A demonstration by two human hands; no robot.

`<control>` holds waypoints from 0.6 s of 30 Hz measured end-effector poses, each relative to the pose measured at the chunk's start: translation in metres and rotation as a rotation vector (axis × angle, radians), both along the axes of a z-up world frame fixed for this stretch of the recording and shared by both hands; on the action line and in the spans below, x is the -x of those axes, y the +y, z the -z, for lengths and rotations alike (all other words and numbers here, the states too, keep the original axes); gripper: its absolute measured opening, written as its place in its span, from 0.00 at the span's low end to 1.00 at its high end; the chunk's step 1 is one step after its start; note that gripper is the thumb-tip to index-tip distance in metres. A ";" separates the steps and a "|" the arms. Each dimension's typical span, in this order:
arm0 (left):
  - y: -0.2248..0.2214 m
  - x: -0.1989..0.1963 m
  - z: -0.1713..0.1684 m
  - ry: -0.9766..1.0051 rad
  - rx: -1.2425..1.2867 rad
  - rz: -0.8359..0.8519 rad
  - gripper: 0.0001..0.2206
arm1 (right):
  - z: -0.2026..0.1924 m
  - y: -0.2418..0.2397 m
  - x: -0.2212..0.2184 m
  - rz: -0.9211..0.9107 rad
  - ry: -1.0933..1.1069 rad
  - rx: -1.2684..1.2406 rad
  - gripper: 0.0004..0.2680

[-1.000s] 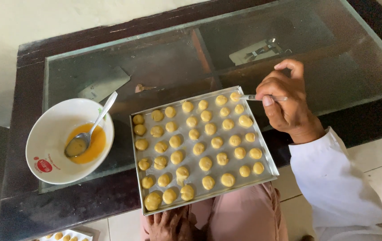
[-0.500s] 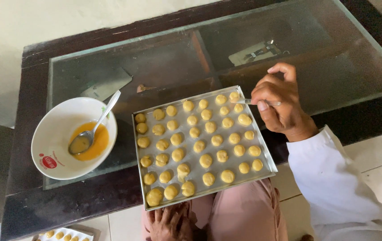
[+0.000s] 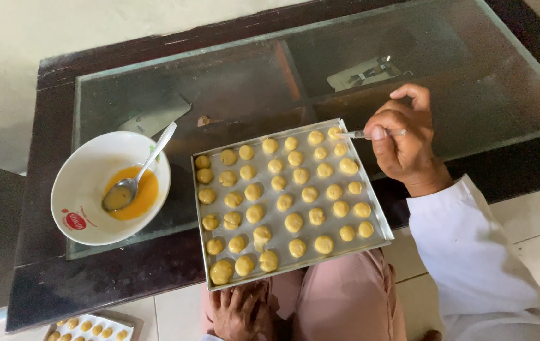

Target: Applying egg wash to small cookies on a baking tray using a brush.

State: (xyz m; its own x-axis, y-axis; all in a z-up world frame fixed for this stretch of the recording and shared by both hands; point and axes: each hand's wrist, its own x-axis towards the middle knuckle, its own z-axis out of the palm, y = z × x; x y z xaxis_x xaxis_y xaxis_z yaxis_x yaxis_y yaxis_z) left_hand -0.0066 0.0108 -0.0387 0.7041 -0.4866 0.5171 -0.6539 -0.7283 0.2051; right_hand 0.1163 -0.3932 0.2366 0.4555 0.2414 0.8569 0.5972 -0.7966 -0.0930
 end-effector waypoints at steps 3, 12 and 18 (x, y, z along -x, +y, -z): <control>-0.003 -0.004 -0.010 -0.021 0.016 0.013 0.21 | 0.000 0.001 0.000 -0.005 -0.014 0.015 0.12; 0.002 0.001 0.011 -0.003 -0.018 -0.007 0.21 | -0.002 0.003 0.001 -0.029 0.015 -0.038 0.14; 0.003 -0.002 0.007 -0.020 -0.047 0.011 0.22 | 0.004 -0.003 0.004 -0.028 0.121 -0.205 0.16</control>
